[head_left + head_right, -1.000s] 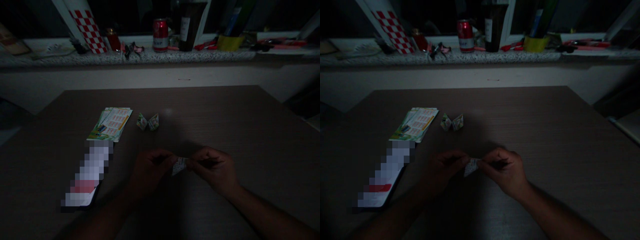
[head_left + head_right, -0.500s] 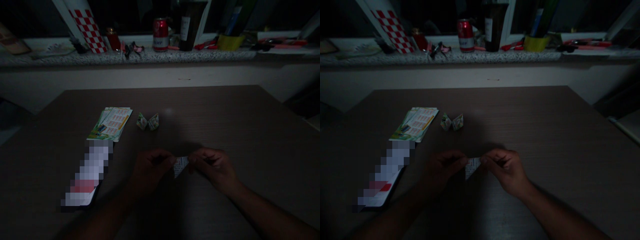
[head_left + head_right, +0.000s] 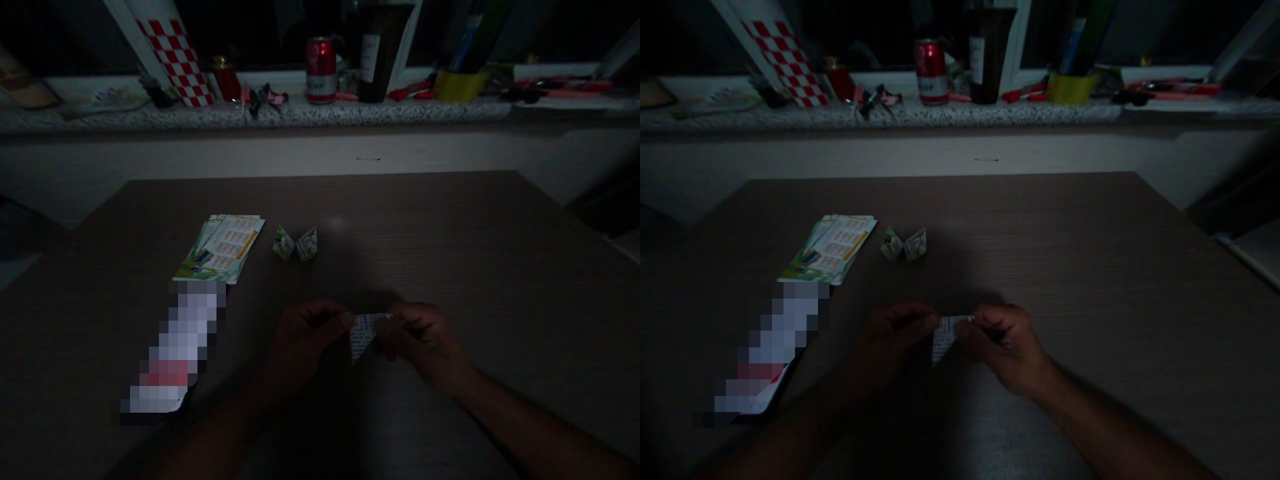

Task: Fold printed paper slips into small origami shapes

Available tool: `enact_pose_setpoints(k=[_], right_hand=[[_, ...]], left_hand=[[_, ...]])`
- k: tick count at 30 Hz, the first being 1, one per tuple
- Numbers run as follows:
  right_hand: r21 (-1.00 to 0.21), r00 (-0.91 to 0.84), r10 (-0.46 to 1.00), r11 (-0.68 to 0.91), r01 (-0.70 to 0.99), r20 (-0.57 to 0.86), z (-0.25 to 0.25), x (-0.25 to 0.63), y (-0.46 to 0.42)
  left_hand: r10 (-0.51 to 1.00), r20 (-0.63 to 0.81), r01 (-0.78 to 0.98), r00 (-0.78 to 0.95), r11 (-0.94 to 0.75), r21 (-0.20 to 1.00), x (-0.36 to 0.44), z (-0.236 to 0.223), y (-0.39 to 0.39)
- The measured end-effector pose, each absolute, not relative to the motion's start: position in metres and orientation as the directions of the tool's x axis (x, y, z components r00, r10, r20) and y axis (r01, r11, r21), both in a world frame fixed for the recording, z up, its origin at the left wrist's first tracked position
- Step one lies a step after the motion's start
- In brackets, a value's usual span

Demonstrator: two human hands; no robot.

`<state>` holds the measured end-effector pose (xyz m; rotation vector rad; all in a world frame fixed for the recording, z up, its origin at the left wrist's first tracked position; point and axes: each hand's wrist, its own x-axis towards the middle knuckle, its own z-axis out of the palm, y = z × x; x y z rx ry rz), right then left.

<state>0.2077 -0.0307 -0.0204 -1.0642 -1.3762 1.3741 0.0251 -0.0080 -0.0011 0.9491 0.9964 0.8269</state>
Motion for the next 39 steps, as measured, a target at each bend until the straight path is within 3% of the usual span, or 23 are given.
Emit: enact_pose_setpoints(k=[6,13,17,31,39], right_hand=[[-0.991,-0.345,0.939,0.045,0.126,-0.001,-0.024,0.203,-0.035],[-0.983,-0.358,0.924,0.168,0.071,0.132,-0.022,0.201,-0.036],[-0.977,-0.457,0.886,0.158,0.142,0.076,-0.022,0.199,-0.035],[-0.957,-0.433,0.898,0.193,0.218,0.083,-0.017,0.196,-0.036],[-0.987,-0.384,0.917,0.143,0.071,0.105,-0.019,0.202,-0.033]], left_hand=[[0.883,-0.347,-0.195,0.315,0.418,0.887,0.028,-0.008,-0.008],[0.868,-0.348,-0.238,0.353,0.443,0.864,0.030,-0.010,-0.009],[0.873,-0.350,-0.257,0.341,0.444,0.858,0.029,-0.012,-0.009],[0.850,-0.381,-0.293,0.363,0.492,0.820,0.030,-0.009,-0.009],[0.788,-0.432,-0.402,0.439,0.603,0.689,0.032,-0.008,-0.005]])
